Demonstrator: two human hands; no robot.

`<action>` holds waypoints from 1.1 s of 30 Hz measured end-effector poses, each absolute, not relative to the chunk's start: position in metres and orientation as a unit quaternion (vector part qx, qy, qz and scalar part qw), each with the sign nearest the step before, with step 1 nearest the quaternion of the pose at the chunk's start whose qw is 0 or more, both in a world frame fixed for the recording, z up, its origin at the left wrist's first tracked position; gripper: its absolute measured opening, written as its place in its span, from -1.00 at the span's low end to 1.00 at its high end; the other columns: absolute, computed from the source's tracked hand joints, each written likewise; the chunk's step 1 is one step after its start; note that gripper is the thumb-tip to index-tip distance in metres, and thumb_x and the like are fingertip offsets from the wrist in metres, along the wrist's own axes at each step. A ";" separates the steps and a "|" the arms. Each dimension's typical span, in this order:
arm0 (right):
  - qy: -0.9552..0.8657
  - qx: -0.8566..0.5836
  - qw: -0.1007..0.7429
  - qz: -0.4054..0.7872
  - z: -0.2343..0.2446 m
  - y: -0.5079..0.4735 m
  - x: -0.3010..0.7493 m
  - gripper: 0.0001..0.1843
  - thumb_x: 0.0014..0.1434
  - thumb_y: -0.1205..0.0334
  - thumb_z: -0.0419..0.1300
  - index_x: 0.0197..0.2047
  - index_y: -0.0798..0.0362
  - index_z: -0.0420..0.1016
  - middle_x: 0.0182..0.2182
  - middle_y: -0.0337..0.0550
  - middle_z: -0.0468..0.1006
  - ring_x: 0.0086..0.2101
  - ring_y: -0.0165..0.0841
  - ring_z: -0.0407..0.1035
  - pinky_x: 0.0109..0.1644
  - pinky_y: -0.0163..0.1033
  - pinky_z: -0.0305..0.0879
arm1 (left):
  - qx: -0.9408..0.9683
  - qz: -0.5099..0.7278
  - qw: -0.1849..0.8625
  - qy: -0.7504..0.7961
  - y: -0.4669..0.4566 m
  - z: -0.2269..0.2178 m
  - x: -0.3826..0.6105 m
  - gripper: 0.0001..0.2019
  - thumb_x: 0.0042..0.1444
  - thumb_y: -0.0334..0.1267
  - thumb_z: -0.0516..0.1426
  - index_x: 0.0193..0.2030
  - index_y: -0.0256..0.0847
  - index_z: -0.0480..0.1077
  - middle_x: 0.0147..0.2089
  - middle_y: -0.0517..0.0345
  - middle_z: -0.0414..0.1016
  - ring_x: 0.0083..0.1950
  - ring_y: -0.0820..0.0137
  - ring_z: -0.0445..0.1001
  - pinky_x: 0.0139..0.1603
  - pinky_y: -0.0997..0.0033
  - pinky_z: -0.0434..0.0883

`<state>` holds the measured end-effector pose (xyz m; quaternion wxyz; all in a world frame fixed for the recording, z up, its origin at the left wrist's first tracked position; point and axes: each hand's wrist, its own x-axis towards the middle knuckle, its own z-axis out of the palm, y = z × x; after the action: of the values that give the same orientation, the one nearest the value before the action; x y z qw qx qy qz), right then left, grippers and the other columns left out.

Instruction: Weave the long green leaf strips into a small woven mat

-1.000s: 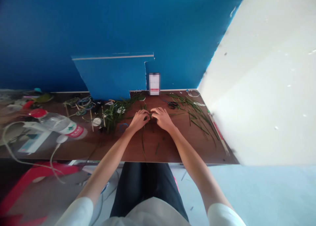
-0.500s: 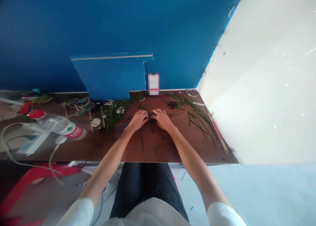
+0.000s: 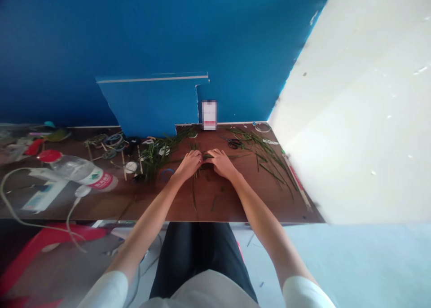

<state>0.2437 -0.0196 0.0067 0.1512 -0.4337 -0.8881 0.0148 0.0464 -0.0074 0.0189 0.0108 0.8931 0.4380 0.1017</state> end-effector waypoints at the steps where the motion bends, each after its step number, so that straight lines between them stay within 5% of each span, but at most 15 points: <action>1: -0.888 -0.433 0.155 0.017 0.006 -0.019 0.244 -0.39 0.09 0.61 0.00 0.06 -0.13 0.56 0.15 -0.09 0.38 0.11 -0.17 0.15 0.09 -0.06 0.15 | 0.894 0.100 0.010 0.437 -0.007 0.019 0.047 -0.85 0.29 -0.36 0.04 -0.21 -0.28 0.44 -0.01 -0.06 0.39 0.04 0.19 0.33 -0.02 0.20 0.32; 33: -0.891 -0.432 0.141 0.006 0.006 -0.018 0.244 -0.39 0.10 0.61 0.01 0.08 -0.11 0.53 0.18 -0.11 0.36 0.12 -0.18 0.14 0.10 -0.07 0.14 | 0.889 0.184 0.108 0.406 0.006 0.001 0.033 -0.90 0.23 -0.33 0.14 -0.25 -0.20 0.50 -0.04 0.08 0.44 0.04 0.31 0.40 0.15 0.27 0.33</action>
<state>0.2437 -0.0183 0.0056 0.1410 -0.4319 -0.8908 0.0061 0.0334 0.0064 0.0006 0.1082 0.8886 0.4061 0.1838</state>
